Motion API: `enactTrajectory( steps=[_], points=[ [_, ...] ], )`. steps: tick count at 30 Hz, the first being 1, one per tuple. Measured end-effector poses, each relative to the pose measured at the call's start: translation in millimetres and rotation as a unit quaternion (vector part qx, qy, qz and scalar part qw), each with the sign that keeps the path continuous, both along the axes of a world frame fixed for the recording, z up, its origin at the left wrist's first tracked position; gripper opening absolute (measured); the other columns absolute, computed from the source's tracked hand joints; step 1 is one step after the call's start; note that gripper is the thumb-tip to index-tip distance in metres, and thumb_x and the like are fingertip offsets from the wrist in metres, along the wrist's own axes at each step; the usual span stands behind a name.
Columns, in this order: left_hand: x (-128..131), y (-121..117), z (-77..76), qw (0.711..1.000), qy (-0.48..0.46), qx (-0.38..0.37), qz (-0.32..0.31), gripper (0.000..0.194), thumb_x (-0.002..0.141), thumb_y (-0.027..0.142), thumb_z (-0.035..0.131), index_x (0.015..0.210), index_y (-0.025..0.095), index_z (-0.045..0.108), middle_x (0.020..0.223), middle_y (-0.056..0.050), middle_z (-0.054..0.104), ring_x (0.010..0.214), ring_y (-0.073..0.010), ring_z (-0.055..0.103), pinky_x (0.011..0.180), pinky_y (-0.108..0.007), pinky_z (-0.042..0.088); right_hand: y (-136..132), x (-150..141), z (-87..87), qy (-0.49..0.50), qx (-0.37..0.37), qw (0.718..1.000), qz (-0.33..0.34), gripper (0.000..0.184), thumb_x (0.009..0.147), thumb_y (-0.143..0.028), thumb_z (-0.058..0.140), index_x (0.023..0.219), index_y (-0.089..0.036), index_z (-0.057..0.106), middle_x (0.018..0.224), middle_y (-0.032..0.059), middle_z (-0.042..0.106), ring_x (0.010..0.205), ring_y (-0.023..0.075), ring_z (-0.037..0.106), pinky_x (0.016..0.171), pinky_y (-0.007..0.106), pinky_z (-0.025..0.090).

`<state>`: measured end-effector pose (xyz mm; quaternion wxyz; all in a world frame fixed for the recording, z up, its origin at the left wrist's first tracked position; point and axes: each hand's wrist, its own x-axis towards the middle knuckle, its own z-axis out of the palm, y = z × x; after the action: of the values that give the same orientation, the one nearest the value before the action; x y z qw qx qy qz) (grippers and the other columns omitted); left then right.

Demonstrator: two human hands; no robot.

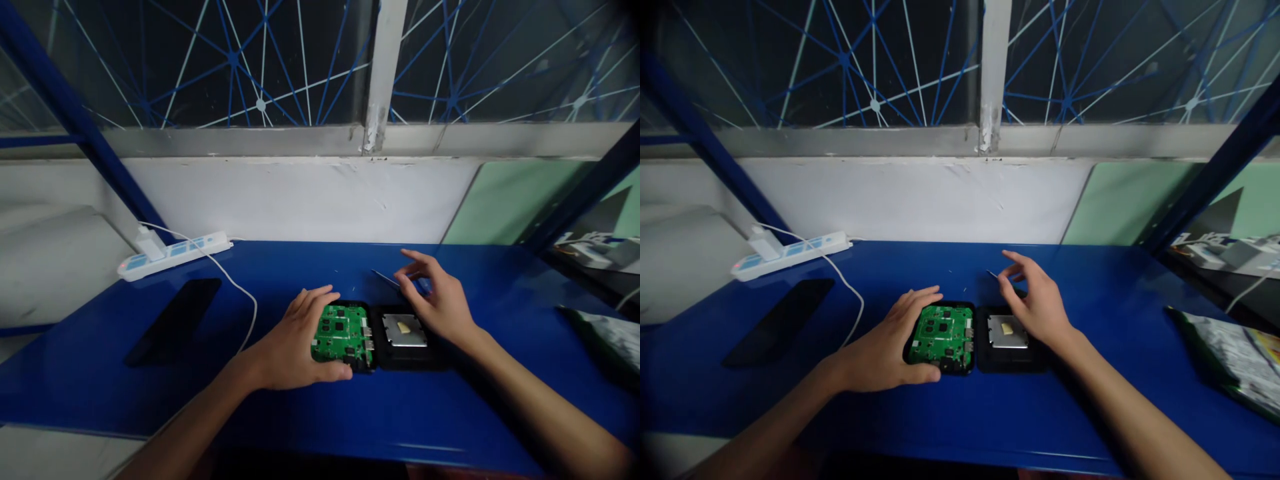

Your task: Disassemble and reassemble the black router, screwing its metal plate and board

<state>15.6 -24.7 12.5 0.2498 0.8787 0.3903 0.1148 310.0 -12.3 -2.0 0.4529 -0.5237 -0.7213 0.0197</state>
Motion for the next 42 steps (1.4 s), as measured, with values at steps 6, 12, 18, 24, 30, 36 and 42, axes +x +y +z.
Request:
enactTrajectory(
  steps=[6,12,18,24,30,36,42],
  points=[
    [54.5,-3.9,11.3,0.993,0.078,0.057,-0.066,0.110,0.070,0.074,0.071,0.154,0.015,0.030,0.158,-0.020,0.037,0.150,-0.0445,0.025,0.121,-0.063,0.021,1.9,2.0,-0.5,-0.017,0.004,1.000,-0.011,0.041,0.096,-0.035,0.056,0.134,-0.018,0.054,0.096,0.0080,0.073,0.087,0.0230,0.070,0.077,0.039,0.057],
    [86.5,8.6,-5.7,0.982,0.116,0.110,-0.098,0.121,0.069,0.080,0.066,0.156,0.008,0.022,0.154,-0.023,0.041,0.148,-0.0418,0.030,0.124,-0.054,0.013,3.3,3.2,0.3,-0.031,-0.019,0.999,-0.005,0.040,0.096,-0.035,0.054,0.133,-0.019,0.056,0.098,0.0085,0.072,0.088,0.0237,0.069,0.073,0.039,0.057],
    [96.3,13.4,-7.3,0.989,0.057,0.104,-0.092,0.125,0.058,0.067,0.080,0.153,0.010,0.020,0.141,-0.025,0.052,0.137,-0.0485,0.043,0.119,-0.064,0.019,3.5,3.9,3.1,-0.039,-0.024,0.999,-0.004,0.039,0.097,-0.035,0.053,0.133,-0.020,0.056,0.096,0.0088,0.072,0.093,0.0262,0.069,0.078,0.042,0.057],
    [98.1,2.3,-8.8,0.990,-0.003,0.109,-0.092,0.136,0.047,0.055,0.087,0.153,0.013,0.013,0.141,-0.024,0.049,0.138,-0.0532,0.038,0.118,-0.070,0.019,4.7,5.5,5.5,0.021,-0.041,0.999,-0.005,0.038,0.095,-0.038,0.056,0.129,-0.021,0.058,0.092,0.0066,0.073,0.082,0.0232,0.070,0.070,0.037,0.056],
    [91.8,-1.0,0.2,0.979,-0.055,0.157,-0.121,0.146,0.050,0.052,0.089,0.153,0.018,-0.008,0.150,-0.026,0.034,0.141,-0.0562,0.029,0.113,-0.075,0.025,7.2,6.8,10.3,0.107,-0.117,0.987,0.014,0.038,0.094,-0.046,0.058,0.124,-0.022,0.061,0.089,0.0046,0.074,0.080,0.0214,0.071,0.069,0.035,0.056],
    [56.7,11.0,-0.4,0.968,-0.116,0.203,-0.093,0.140,0.052,0.043,0.090,0.152,0.024,-0.006,0.147,-0.022,0.034,0.139,-0.0556,0.027,0.112,-0.077,0.026,4.9,6.0,10.6,0.088,-0.190,0.969,0.131,0.040,0.098,-0.051,0.050,0.121,-0.022,0.065,0.102,0.0097,0.076,0.094,0.0264,0.073,0.084,0.046,0.059],
    [11.1,29.1,-0.1,0.961,-0.201,0.188,-0.029,0.119,0.061,0.035,0.084,0.150,0.029,0.005,0.145,-0.019,0.033,0.134,-0.0452,0.039,0.111,-0.068,0.037,-7.5,-8.0,-0.7,0.007,-0.113,0.977,0.181,0.076,0.089,-0.054,0.064,0.154,-0.026,0.036,0.145,0.0158,0.055,0.123,0.0338,0.062,0.102,0.056,0.054]
  ],
)
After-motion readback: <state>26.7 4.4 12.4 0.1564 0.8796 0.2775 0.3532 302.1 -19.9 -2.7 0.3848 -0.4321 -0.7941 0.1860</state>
